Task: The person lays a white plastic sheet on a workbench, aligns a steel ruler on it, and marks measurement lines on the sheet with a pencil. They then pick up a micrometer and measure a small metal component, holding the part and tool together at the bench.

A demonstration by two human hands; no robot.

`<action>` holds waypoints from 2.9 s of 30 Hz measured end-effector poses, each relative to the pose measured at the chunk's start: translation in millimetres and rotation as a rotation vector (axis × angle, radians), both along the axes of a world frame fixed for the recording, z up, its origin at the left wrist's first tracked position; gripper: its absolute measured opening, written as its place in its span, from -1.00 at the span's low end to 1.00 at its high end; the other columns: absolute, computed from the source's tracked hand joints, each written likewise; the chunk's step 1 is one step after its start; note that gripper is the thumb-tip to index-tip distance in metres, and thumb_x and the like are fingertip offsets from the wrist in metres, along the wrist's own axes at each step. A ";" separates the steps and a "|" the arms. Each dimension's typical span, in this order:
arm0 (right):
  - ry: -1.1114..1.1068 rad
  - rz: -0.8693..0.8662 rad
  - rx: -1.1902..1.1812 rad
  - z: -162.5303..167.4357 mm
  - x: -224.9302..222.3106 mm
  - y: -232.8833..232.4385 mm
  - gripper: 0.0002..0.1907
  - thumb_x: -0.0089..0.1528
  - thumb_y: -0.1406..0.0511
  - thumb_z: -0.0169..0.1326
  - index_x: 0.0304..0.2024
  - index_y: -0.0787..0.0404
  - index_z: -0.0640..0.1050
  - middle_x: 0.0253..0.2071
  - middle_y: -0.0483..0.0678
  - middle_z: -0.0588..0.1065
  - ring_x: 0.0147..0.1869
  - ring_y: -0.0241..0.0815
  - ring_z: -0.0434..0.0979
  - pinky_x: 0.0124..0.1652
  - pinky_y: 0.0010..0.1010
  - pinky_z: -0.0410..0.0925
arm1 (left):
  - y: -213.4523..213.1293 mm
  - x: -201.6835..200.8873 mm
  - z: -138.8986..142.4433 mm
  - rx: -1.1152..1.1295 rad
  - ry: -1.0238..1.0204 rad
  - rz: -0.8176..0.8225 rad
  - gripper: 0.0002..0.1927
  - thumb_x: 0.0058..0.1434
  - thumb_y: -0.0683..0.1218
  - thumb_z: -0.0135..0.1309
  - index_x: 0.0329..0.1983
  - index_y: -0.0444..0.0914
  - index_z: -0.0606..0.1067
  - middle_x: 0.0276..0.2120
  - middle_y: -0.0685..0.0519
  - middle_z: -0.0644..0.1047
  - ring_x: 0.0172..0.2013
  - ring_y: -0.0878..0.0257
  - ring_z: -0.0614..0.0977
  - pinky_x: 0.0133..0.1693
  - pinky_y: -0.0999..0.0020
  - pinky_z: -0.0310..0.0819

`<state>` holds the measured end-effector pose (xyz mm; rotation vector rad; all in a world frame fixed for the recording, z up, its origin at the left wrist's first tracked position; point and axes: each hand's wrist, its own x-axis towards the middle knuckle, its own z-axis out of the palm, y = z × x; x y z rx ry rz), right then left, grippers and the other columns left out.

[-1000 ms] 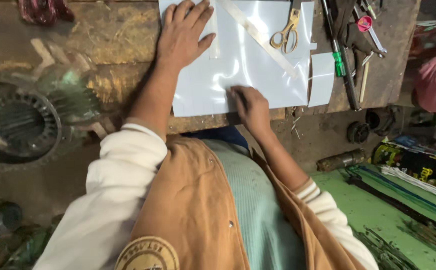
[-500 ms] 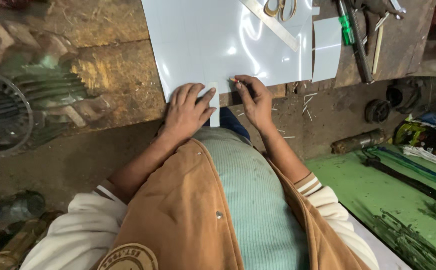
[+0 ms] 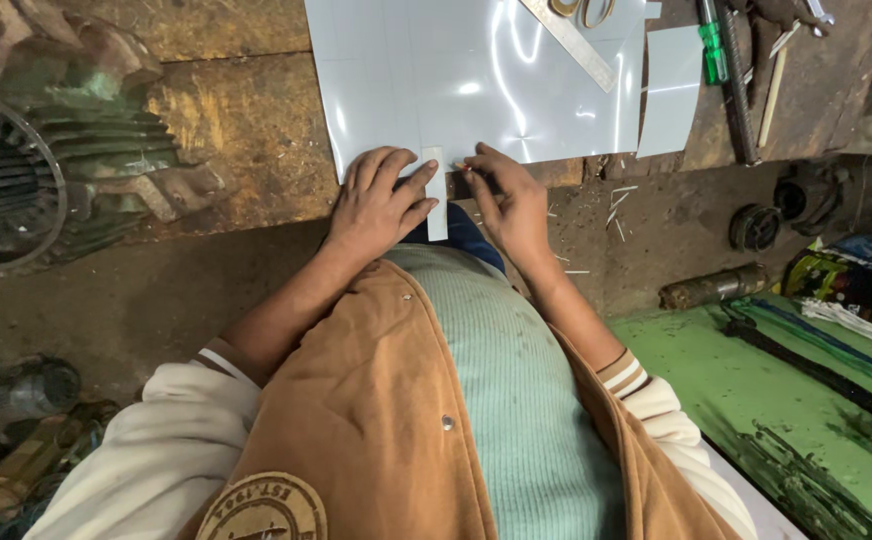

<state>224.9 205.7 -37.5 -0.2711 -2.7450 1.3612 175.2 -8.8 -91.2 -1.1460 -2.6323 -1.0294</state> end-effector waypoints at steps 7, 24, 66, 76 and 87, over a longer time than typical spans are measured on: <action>0.074 0.082 0.164 1.5 1.3 -6.7 -0.85 0.28 0.39 0.23 -0.08 0.25 0.63 -0.03 0.15 0.60 0.28 0.14 0.56 0.10 -0.12 0.44 | 0.3 0.1 0.4 -0.012 -0.009 -0.006 -0.49 0.30 0.07 0.26 0.29 -0.13 0.51 0.13 -0.03 0.43 0.17 0.01 0.43 0.22 -0.01 0.32; 0.087 0.179 0.417 5.4 -16.1 -9.2 -0.83 0.25 0.40 0.20 -0.09 0.24 0.62 -0.17 0.03 0.61 0.15 0.12 0.59 0.06 -0.13 0.45 | 2.3 -1.7 8.3 -0.059 0.036 -0.030 -0.50 0.33 0.06 0.25 0.29 -0.18 0.51 0.15 -0.03 0.41 0.19 0.01 0.41 0.24 -0.01 0.31; 0.116 0.415 0.390 13.2 -9.0 11.6 -0.72 0.35 0.24 0.13 -0.09 0.34 0.43 0.43 0.16 0.30 0.54 0.17 0.25 0.36 -0.08 0.21 | 57.0 -148.4 8.8 -0.402 0.096 0.086 -0.07 0.10 0.28 0.27 0.39 -0.34 0.34 0.35 -0.12 0.31 0.32 -0.09 0.26 0.23 -0.03 0.16; 0.213 0.378 0.408 -6.1 7.1 40.3 -0.53 0.27 0.08 0.28 -0.09 0.33 0.45 0.39 0.10 0.33 0.49 0.14 0.28 0.33 -0.05 0.22 | 62.7 -148.4 11.5 -0.458 0.001 0.042 -0.02 0.19 0.28 0.26 0.51 -0.31 0.22 0.49 -0.09 0.15 0.45 -0.08 0.12 0.32 0.02 0.14; 0.240 0.390 0.409 -16.6 17.9 57.2 -0.54 0.27 0.06 0.29 -0.19 0.28 0.43 0.40 0.12 0.32 0.50 0.17 0.26 0.33 -0.03 0.21 | 73.7 -137.5 8.8 -0.521 -0.083 0.070 -0.02 0.23 0.27 0.24 0.54 -0.31 0.15 0.52 -0.09 0.09 0.48 -0.07 0.07 0.33 -0.02 0.12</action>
